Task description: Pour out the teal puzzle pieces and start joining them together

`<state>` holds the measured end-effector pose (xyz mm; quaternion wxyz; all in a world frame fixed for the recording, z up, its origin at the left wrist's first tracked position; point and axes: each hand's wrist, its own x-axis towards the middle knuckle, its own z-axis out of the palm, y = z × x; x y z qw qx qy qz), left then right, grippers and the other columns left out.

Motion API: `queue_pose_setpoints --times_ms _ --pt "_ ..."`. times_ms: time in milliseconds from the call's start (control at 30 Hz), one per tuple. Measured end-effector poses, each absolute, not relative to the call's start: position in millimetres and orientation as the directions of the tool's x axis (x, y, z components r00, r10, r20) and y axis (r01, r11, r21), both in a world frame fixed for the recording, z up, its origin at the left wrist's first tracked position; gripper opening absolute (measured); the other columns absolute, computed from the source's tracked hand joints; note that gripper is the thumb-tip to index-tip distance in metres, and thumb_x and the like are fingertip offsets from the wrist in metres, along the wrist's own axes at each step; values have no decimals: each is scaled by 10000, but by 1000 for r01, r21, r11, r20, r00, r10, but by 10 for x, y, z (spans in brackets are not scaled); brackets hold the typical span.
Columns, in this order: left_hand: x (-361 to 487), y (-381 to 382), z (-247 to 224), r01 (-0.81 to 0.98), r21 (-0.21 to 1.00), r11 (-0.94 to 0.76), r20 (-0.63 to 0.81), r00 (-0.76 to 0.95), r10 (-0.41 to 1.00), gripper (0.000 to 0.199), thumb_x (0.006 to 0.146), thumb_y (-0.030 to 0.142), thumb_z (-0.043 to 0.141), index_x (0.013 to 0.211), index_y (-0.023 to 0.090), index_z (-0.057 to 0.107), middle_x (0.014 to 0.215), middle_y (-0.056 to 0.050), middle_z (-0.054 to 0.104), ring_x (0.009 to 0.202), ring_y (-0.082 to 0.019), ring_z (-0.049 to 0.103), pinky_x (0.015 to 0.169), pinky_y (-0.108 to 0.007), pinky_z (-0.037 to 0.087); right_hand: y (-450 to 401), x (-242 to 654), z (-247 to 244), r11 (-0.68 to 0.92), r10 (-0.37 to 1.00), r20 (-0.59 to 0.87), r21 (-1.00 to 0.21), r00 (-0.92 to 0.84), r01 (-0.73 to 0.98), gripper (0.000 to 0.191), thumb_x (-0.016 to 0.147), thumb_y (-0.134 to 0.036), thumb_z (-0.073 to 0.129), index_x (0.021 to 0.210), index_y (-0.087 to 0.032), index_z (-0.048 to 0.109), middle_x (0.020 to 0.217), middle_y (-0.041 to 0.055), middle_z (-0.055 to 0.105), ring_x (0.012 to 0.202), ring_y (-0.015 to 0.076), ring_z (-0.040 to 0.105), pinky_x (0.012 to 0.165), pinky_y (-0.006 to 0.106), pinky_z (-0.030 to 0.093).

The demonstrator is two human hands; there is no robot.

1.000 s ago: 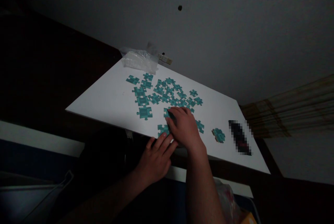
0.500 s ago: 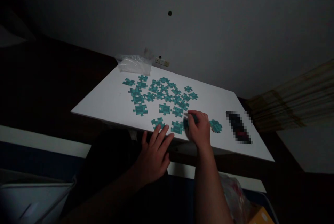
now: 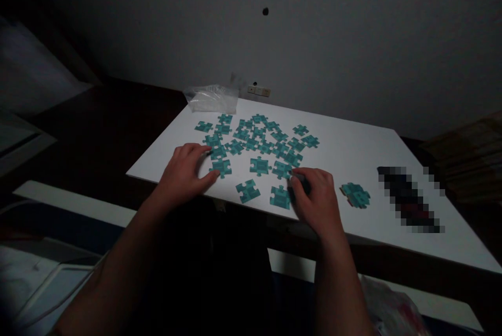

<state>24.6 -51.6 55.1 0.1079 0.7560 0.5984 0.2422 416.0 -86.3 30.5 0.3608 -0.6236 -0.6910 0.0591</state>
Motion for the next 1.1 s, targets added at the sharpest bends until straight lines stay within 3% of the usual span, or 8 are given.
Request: queue_pose_setpoints --times_ms 167,333,667,1100 --pt "79 -114 711 806 479 -347 138 321 937 656 1056 384 750 1706 295 738 1796 -156 609 1654 -437 573 1442 -684 484 -900 4184 310 254 899 438 -492 -16 833 395 1164 -593 651 1248 -283 880 1247 139 919 1308 440 741 1146 655 590" --pt "97 62 646 833 394 -389 70 395 916 551 1063 381 761 1608 369 848 1819 -128 596 1644 -470 567 1423 -770 447 -941 4204 318 289 888 456 -452 -60 844 377 1209 -593 636 1299 -306 862 1281 118 912 1323 439 747 1121 658 587" --pt "125 7 554 874 391 -288 161 244 956 512 1081 279 661 1571 274 809 1695 -124 742 1579 -408 626 1377 -669 522 -962 4191 336 291 890 450 -432 -75 854 388 1219 -617 613 1318 -322 843 1284 113 906 1326 444 747 1116 673 596" --pt "108 30 489 866 478 -146 253 23 967 850 1004 243 652 1846 250 541 1779 -183 698 1635 -457 639 1413 -723 530 -886 4171 267 251 901 433 -503 -10 827 379 1134 -617 658 1214 -316 874 1242 138 921 1329 467 739 1150 702 608"
